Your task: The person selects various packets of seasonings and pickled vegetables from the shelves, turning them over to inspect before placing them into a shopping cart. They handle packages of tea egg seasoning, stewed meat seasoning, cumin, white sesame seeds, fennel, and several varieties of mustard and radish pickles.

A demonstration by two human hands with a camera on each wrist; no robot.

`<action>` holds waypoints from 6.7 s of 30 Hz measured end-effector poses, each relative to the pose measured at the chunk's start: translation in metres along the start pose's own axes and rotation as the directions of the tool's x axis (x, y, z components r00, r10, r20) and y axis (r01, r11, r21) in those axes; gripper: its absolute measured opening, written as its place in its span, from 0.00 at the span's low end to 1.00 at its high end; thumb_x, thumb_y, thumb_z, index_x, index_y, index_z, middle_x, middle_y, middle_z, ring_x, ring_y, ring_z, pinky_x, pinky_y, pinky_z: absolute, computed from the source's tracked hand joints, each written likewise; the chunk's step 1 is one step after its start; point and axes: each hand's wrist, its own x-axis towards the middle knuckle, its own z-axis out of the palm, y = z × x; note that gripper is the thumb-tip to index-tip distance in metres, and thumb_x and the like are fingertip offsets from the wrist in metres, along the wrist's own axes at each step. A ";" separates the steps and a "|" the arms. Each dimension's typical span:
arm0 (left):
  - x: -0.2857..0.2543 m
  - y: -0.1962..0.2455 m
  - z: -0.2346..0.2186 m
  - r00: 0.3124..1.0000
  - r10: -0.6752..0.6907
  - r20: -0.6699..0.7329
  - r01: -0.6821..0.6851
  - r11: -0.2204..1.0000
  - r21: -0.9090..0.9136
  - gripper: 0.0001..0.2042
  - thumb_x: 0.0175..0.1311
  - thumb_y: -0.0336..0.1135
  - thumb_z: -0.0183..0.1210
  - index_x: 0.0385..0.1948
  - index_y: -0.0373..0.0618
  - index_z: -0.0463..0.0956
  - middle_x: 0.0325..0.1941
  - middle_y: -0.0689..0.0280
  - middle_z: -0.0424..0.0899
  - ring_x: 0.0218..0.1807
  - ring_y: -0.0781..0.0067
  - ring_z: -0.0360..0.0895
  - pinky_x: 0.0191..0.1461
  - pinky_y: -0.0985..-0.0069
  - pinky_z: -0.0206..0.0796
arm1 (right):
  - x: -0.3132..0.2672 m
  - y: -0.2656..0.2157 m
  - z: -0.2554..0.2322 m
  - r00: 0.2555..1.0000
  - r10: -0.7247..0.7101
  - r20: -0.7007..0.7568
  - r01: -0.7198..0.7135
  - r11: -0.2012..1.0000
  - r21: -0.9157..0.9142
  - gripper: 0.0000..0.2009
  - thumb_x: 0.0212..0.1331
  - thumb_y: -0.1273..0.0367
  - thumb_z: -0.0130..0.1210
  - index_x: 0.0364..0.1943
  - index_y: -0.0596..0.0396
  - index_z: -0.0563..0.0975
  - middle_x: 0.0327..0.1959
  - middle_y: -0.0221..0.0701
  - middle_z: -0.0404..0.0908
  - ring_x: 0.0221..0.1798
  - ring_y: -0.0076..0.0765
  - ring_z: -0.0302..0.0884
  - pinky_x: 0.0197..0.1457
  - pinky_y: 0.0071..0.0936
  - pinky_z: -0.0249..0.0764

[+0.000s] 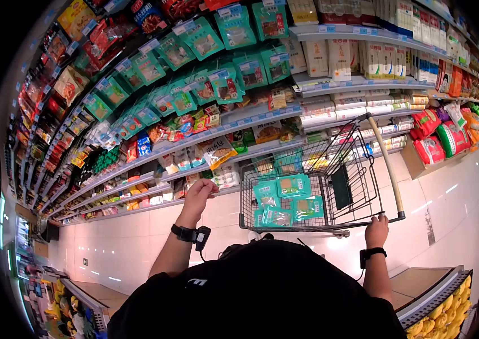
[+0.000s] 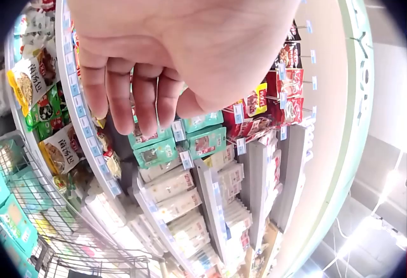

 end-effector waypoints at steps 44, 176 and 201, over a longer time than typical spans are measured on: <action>0.010 0.002 -0.048 0.997 -0.064 0.047 0.050 0.966 0.255 0.06 0.67 0.34 0.50 0.37 0.44 0.73 0.38 0.67 0.79 0.43 0.76 0.76 0.45 0.77 0.68 | 0.020 -0.089 0.135 0.720 0.067 0.691 -0.137 0.989 0.047 0.38 0.42 0.67 0.61 0.64 0.42 0.61 0.68 0.42 0.52 0.66 0.55 0.59 0.64 0.42 0.65; 0.304 -0.128 0.333 0.507 -0.295 0.810 -0.162 0.890 0.425 0.21 0.64 0.33 0.54 0.58 0.38 0.63 0.52 0.55 0.76 0.49 0.68 0.77 0.52 0.74 0.68 | 0.183 -0.004 0.258 0.416 0.436 0.798 -0.893 0.031 0.449 0.17 0.51 0.74 0.58 0.46 0.65 0.73 0.37 0.41 0.81 0.37 0.38 0.81 0.41 0.33 0.76; 0.399 0.062 0.208 0.978 0.090 0.191 -0.059 0.985 -0.160 0.12 0.70 0.37 0.44 0.45 0.39 0.70 0.40 0.59 0.80 0.40 0.70 0.78 0.44 0.75 0.70 | 0.429 -0.148 0.010 0.942 -0.142 0.305 -0.306 0.014 0.952 0.16 0.64 0.62 0.51 0.51 0.57 0.72 0.46 0.30 0.78 0.51 0.26 0.75 0.49 0.23 0.70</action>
